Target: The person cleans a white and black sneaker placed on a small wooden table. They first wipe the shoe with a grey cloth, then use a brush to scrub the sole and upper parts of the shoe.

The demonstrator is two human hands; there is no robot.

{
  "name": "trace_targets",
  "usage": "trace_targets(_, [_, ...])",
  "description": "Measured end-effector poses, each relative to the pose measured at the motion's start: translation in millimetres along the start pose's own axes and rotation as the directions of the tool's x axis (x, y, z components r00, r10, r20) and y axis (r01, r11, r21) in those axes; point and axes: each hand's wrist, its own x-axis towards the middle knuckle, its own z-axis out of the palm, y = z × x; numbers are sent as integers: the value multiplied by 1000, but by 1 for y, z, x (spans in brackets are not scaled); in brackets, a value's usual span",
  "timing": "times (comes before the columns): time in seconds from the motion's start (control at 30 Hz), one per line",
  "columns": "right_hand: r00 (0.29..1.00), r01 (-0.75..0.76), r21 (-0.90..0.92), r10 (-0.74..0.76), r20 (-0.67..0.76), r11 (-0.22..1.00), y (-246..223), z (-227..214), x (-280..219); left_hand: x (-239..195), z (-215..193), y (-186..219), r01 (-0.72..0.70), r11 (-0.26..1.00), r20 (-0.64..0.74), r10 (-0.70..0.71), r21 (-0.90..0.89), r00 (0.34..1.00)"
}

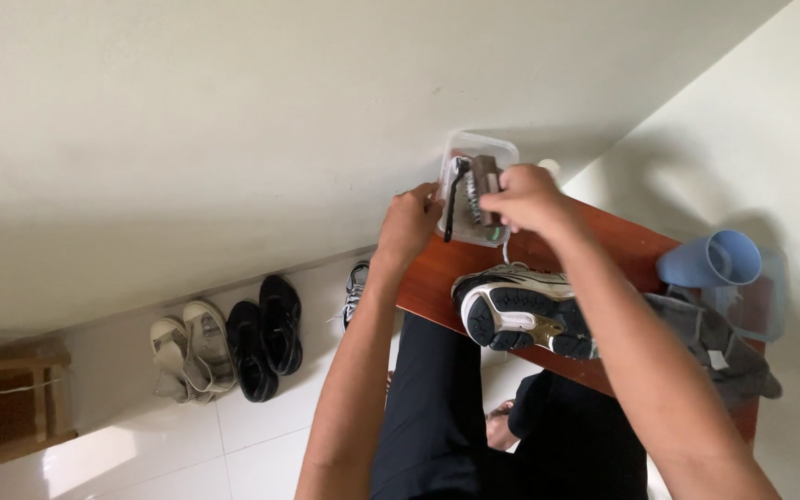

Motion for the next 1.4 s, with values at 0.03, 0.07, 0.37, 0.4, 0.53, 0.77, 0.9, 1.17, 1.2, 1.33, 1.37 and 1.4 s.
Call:
trace_targets(0.03, [1000, -3, 1, 3, -4, 1000, 1, 12, 7, 0, 1, 0, -3, 1000, 3, 3, 0, 1000])
trace_targets(0.07, [999, 5, -111, -10, -46, 994, 2, 25, 14, 0, 1, 0, -3, 1000, 5, 3, 1, 1000])
trace_targets(0.37, [1000, 3, -342, -10, -16, 940, -71, 36, -9, -4, -4, 5, -35, 999, -7, 35, -13, 999])
trace_targets(0.4, [998, 34, -352, -51, -37, 935, -69, 35, -8, -2, -1, 0, -48, 999, -4, 48, -13, 999])
trace_targets(0.53, [999, 38, -402, -40, 1, 915, -62, 36, -11, -4, -3, 5, -37, 999, -10, 36, -33, 999])
trace_targets(0.77, [1000, -10, -429, 5, -13, 903, -75, 35, -26, -5, -1, -1, -42, 999, -9, 42, 6, 999])
trace_targets(0.9, [999, 32, -392, -44, -22, 919, -74, 20, -37, -8, 5, -6, -82, 994, -56, 86, 70, 995])
trace_targets(1.17, [907, 235, -323, -326, -266, 917, -56, -20, -85, -35, 6, 55, -338, 901, -164, 389, 273, 906])
trace_targets(1.2, [849, 330, -245, -400, -345, 912, -53, -28, -97, -38, 9, 64, -393, 874, -161, 448, 286, 879])
trace_targets(1.33, [704, 477, -137, -471, -531, 868, -27, -45, -144, -59, 22, 111, -560, 771, -130, 616, 304, 777])
trace_targets(1.37, [686, 467, -162, -472, -554, 869, -20, -51, -157, -64, 31, 119, -599, 743, -117, 651, 299, 750])
trace_targets(1.4, [667, 456, -186, -472, -576, 871, -13, -56, -169, -69, 41, 128, -636, 714, -104, 685, 294, 721])
